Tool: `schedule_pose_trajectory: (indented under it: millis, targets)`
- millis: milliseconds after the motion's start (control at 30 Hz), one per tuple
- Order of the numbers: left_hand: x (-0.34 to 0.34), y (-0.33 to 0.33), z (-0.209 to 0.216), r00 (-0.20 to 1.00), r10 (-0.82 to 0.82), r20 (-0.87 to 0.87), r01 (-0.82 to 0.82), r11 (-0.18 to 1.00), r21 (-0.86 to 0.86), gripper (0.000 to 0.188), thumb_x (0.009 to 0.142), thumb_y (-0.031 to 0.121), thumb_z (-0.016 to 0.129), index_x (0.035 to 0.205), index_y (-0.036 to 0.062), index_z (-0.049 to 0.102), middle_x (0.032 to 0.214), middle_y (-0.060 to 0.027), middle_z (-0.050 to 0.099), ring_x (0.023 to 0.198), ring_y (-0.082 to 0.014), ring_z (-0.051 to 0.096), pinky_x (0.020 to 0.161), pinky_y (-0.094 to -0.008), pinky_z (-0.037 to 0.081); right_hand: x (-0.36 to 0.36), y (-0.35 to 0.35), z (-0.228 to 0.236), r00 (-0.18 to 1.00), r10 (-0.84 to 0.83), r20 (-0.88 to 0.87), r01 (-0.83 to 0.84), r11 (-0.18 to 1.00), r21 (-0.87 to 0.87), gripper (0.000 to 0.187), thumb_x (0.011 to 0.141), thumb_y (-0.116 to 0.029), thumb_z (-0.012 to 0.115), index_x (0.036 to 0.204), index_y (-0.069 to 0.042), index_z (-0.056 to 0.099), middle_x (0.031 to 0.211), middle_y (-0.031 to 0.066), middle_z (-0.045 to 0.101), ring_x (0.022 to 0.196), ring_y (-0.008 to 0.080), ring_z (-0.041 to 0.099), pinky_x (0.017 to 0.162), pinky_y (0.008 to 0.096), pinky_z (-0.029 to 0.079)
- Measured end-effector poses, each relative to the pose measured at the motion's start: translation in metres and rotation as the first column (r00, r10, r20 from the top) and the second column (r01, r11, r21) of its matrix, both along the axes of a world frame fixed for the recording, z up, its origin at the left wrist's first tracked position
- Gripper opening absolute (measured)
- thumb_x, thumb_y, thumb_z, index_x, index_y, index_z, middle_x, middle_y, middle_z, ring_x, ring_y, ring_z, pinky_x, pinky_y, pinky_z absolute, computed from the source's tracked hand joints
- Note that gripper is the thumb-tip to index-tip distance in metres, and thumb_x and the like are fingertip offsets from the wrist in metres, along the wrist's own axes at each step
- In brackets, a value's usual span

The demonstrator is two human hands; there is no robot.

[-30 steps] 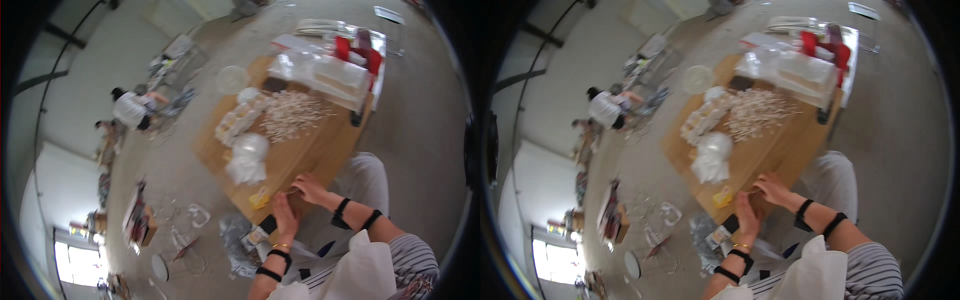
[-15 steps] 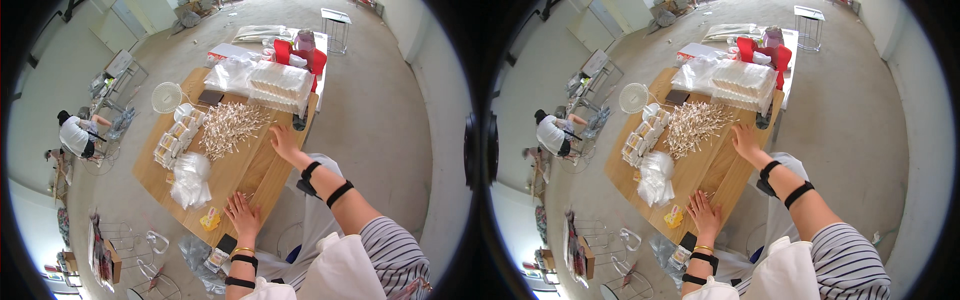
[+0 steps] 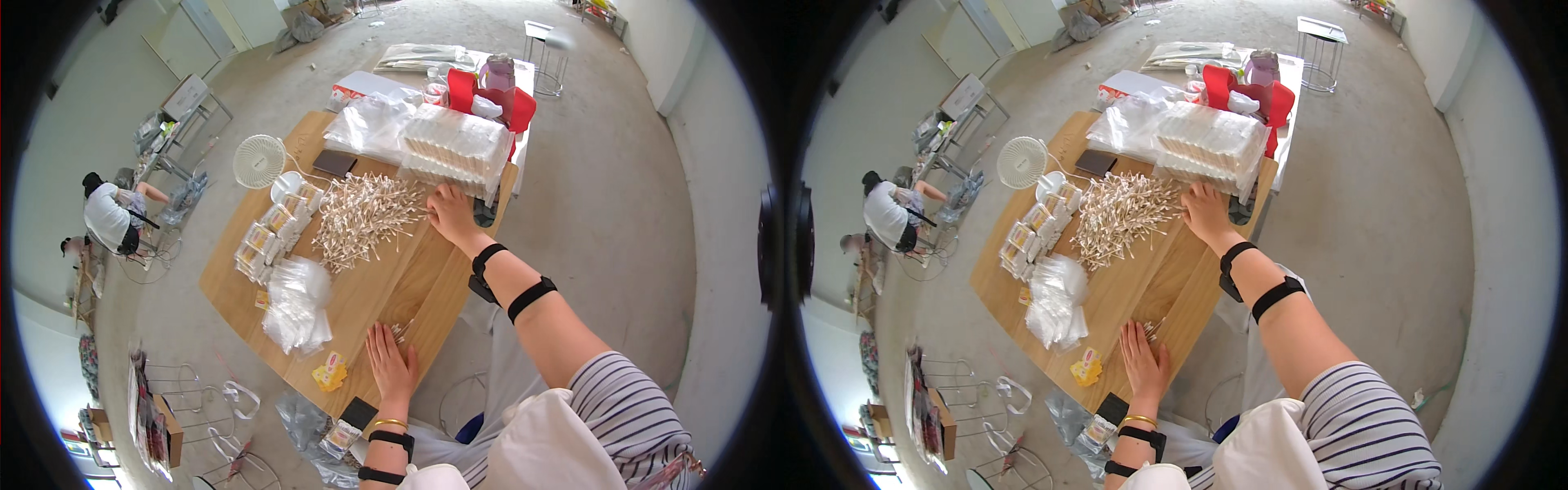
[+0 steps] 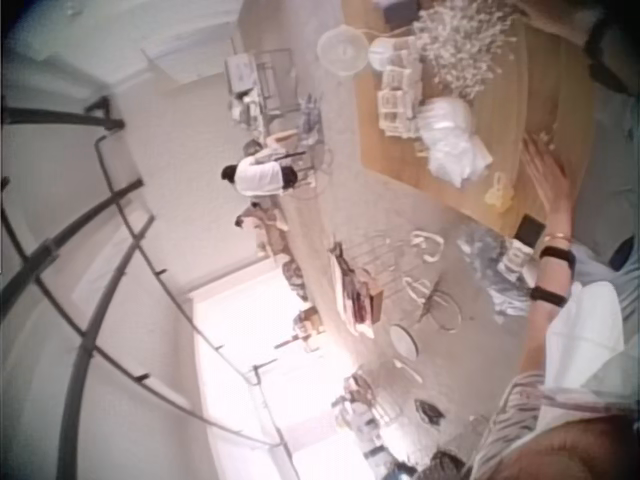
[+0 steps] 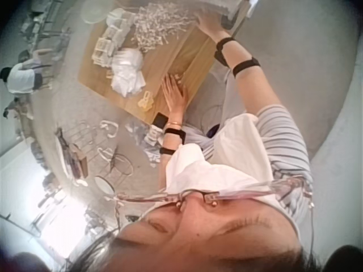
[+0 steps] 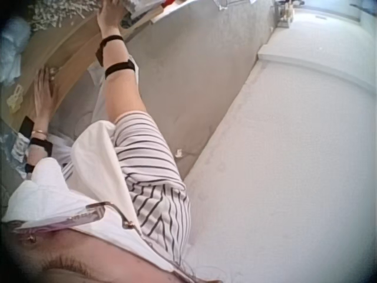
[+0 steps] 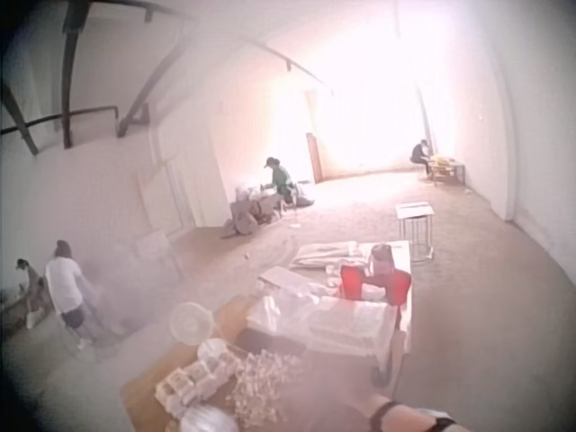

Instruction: The person is counting and packaging a specific number of wooden-handled cotton swabs into small plastic bags.

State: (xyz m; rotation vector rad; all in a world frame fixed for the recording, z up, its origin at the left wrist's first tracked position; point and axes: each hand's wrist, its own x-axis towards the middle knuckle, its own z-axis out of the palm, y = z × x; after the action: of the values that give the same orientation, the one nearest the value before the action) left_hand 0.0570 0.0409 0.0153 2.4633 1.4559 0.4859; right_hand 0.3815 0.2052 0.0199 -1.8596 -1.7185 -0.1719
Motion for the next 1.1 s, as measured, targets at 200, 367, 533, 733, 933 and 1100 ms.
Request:
schedule_pose_trajectory:
  millis: [200,367,533,733,933,1100]
  targets:
    - [0.011,0.009,0.001,0.968,0.081,0.239,-0.084,0.996,0.002,0.051,0.089,0.018,0.067,0.133,-0.0009,0.051,0.145,-0.0218,0.046,0.139,-0.0414,0.039,0.119,-0.0532,0.025,-0.005,-0.027,-0.008,0.997,0.063,-0.035,-0.061,0.996,0.06,0.016,0.077,-0.012,0.075,0.083,-0.011,0.061,0.1,0.0069,0.055,0.106,0.0305,0.052,0.093,0.0459,0.041]
    - [0.006,0.01,0.003,0.958,0.155,0.239,-0.164,0.986,0.016,0.04,0.086,0.018,0.072,0.122,0.0057,0.059,0.129,-0.0178,0.056,0.125,-0.0379,0.049,0.11,-0.0514,0.036,-0.027,-0.066,-0.007,0.991,0.108,-0.084,-0.107,0.994,0.018,0.013,0.08,-0.014,0.073,0.083,-0.012,0.061,0.096,0.0064,0.056,0.104,0.0297,0.053,0.094,0.046,0.041]
    - [-0.004,0.004,0.001,0.954,0.138,0.266,-0.144,0.99,0.001,0.044,0.085,0.019,0.074,0.123,0.0058,0.058,0.131,-0.017,0.054,0.125,-0.0391,0.048,0.11,-0.0516,0.035,-0.087,-0.099,0.0,0.949,0.285,-0.132,-0.299,0.949,-0.101,0.012,0.081,-0.015,0.072,0.083,-0.012,0.061,0.096,0.0058,0.057,0.103,0.0289,0.054,0.095,0.0455,0.04]
    - [0.001,-0.006,0.003,0.983,0.152,0.106,-0.159,0.985,0.061,0.068,0.089,0.021,0.067,0.147,0.0,0.038,0.152,-0.019,0.039,0.145,-0.0399,0.03,0.121,-0.0539,0.021,-0.15,-0.115,-0.006,0.828,0.517,-0.217,-0.534,0.845,-0.024,0.013,0.079,-0.015,0.073,0.085,-0.012,0.062,0.097,0.0057,0.056,0.103,0.0287,0.054,0.092,0.0438,0.041]
    - [-0.011,0.004,-0.008,0.989,0.032,-0.144,-0.029,0.999,0.021,0.078,0.094,0.034,0.058,0.155,-0.0027,0.027,0.162,-0.0205,0.028,0.152,-0.0405,0.019,0.124,-0.0546,0.012,-0.143,-0.127,0.003,0.8,0.508,-0.32,-0.539,0.843,-0.01,0.021,0.082,-0.014,0.074,0.1,-0.011,0.065,0.103,0.0065,0.058,0.107,0.0304,0.054,0.092,0.0428,0.042]
    - [0.003,0.013,0.006,0.982,0.085,-0.166,-0.084,0.996,0.012,0.08,0.094,0.041,0.057,0.155,-0.0024,0.028,0.162,-0.0191,0.028,0.152,-0.0369,0.02,0.123,-0.0552,0.013,-0.136,-0.133,-0.004,0.844,0.403,-0.355,-0.428,0.904,0.009,0.025,0.085,-0.012,0.071,0.108,-0.008,0.064,0.113,0.0097,0.059,0.111,0.033,0.054,0.096,0.0455,0.044]
